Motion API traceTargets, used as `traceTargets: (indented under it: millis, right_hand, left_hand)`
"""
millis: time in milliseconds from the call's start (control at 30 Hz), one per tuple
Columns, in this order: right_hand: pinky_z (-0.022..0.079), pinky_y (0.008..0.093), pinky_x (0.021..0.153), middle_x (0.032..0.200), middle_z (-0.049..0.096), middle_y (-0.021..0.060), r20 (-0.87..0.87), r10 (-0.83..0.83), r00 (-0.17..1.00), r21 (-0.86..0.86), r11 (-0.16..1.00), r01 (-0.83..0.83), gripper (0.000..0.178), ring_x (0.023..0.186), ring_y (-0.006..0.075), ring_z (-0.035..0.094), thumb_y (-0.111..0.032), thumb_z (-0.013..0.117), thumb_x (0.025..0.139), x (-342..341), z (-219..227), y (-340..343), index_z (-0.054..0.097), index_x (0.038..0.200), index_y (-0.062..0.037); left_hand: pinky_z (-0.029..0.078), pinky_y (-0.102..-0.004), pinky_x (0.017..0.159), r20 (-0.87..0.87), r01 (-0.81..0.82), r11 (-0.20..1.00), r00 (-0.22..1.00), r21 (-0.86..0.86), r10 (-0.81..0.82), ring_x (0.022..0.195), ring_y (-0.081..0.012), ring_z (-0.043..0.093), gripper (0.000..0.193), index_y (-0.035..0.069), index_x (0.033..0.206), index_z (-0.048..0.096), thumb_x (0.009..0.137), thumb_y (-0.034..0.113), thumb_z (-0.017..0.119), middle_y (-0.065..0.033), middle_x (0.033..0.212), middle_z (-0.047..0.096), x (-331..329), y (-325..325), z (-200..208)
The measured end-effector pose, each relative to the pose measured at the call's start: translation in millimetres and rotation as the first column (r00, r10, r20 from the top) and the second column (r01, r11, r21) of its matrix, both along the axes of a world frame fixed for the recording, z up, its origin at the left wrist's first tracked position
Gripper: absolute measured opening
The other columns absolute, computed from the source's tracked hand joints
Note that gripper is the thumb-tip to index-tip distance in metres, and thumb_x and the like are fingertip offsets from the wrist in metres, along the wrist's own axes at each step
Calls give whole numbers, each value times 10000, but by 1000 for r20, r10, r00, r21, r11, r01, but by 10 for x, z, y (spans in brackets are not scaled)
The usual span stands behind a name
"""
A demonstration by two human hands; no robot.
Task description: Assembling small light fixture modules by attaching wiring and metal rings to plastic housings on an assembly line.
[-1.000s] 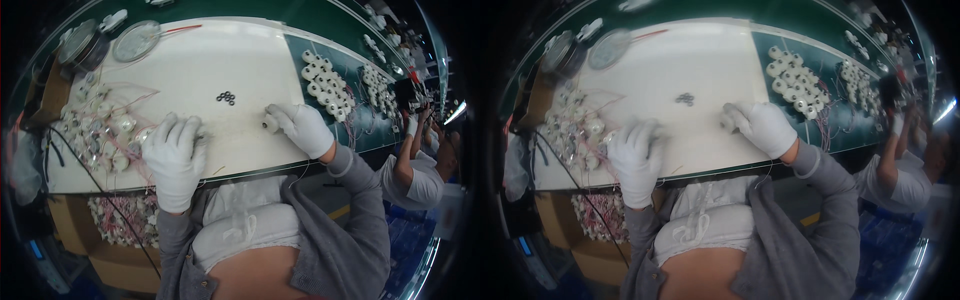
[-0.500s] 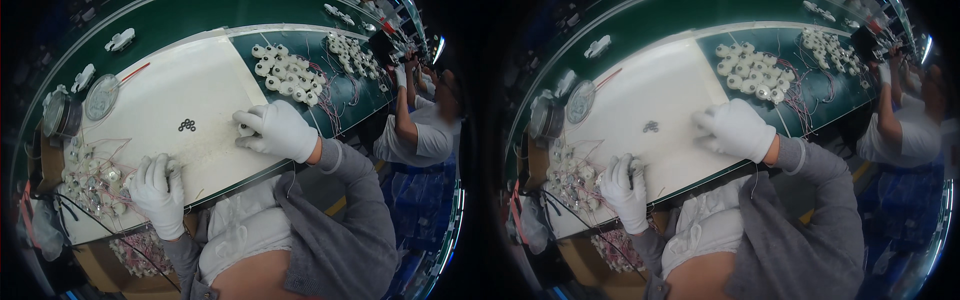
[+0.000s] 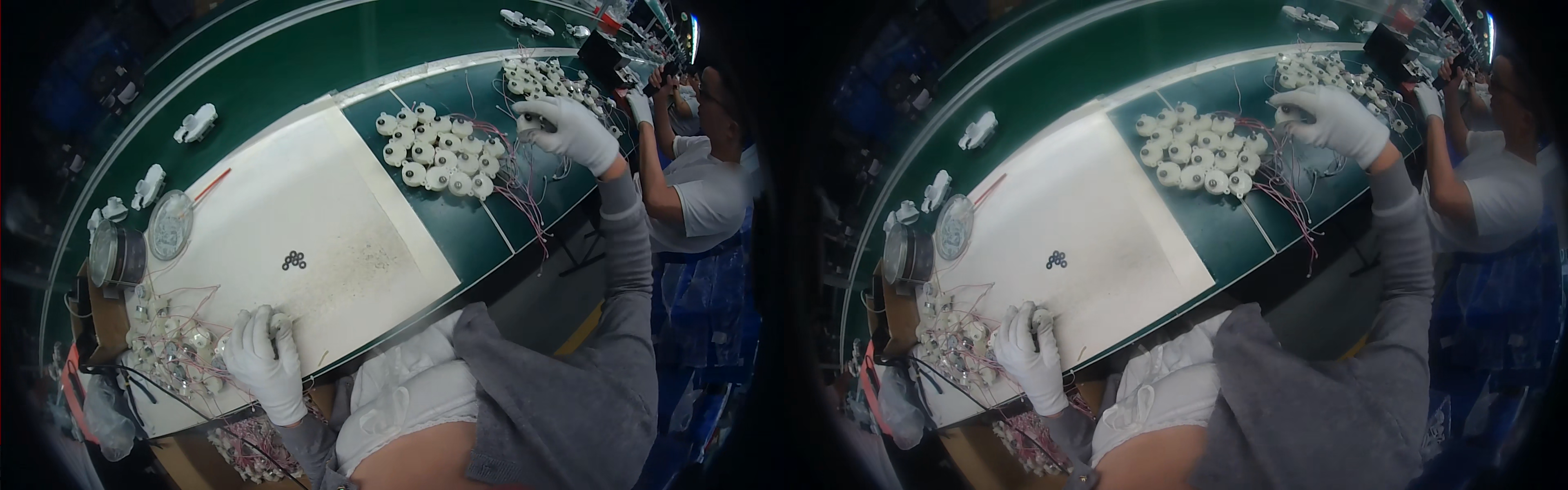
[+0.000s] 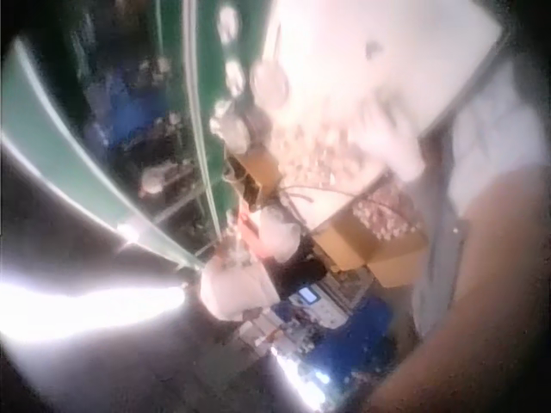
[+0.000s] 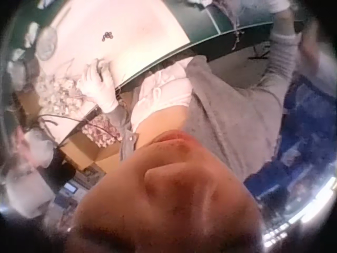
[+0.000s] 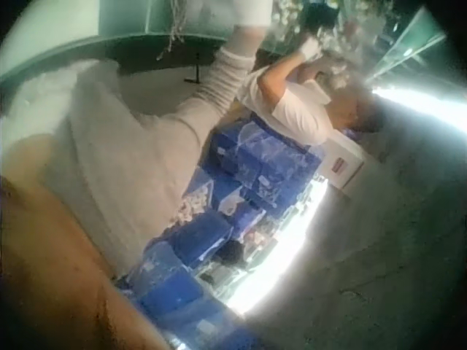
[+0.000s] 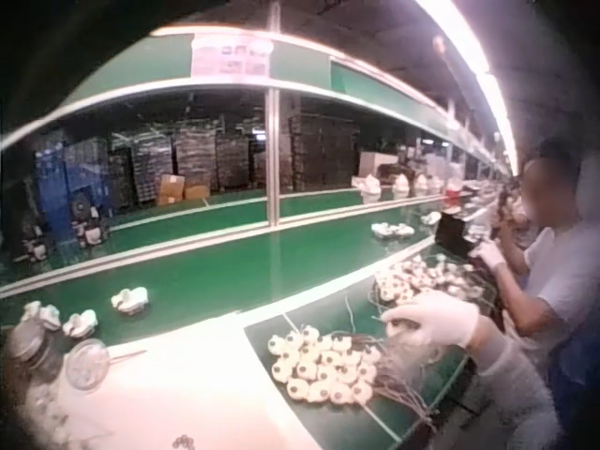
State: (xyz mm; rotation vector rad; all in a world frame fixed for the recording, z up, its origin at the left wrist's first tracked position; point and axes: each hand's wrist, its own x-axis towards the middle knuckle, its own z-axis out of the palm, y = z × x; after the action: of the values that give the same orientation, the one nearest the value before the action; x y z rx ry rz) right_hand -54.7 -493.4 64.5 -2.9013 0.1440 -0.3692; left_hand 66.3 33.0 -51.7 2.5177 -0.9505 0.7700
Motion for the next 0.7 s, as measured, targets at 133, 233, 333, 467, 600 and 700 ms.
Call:
traceTargets:
  millis: [133,233,333,467,600,700]
  right_hand:
    - [573,358,805,1012,755,88,-92,52,994,-53,997,-57,441,868,272,727,-194,780,840,350,-267,-242,730,1258,-61]
    - [581,387,908,1121,755,132,-287,93,953,-14,995,-102,465,1012,319,727,-183,735,846,595,-281,-236,723,1296,-67]
    - [577,386,950,1175,751,143,-315,161,935,110,985,-133,477,1044,325,722,-166,703,858,674,-309,-212,720,1329,-92]
    - [570,367,984,1230,761,140,-306,51,951,149,989,-5,433,1091,306,731,-116,657,916,664,-398,-226,722,1345,-127]
    - [568,365,985,1226,767,140,-222,9,975,179,983,31,410,1100,293,737,-90,633,939,639,-498,-345,725,1337,-124]
    - [569,367,979,1196,774,145,-254,-6,967,187,981,55,380,1085,294,741,-83,623,940,649,-494,-259,740,1301,-99]
  left_hand:
    - [499,-501,877,-8,-1,1000,1000,-16,0,1061,-370,687,289,61,1158,719,908,197,773,-123,1060,737,-25,-3,-12]
    - [498,-504,879,-6,-11,1000,1000,-8,11,1058,-371,686,282,61,1152,722,912,203,767,-122,1054,737,-38,26,-40]
    - [495,-509,889,-9,-28,1000,1000,3,28,1069,-369,687,292,63,1160,724,914,215,764,-121,1056,739,-39,31,-51]
    - [491,-505,919,-26,-47,999,999,10,48,1089,-369,690,304,62,1169,730,911,220,762,-120,1078,747,-23,3,-50]
    - [484,-505,968,-69,-51,999,996,19,52,1134,-384,681,294,48,1204,730,956,205,734,-147,1138,752,-25,7,-20]
    - [485,-503,967,-69,-46,999,996,28,48,1133,-386,680,294,46,1205,729,955,200,733,-149,1139,750,-19,38,-40]
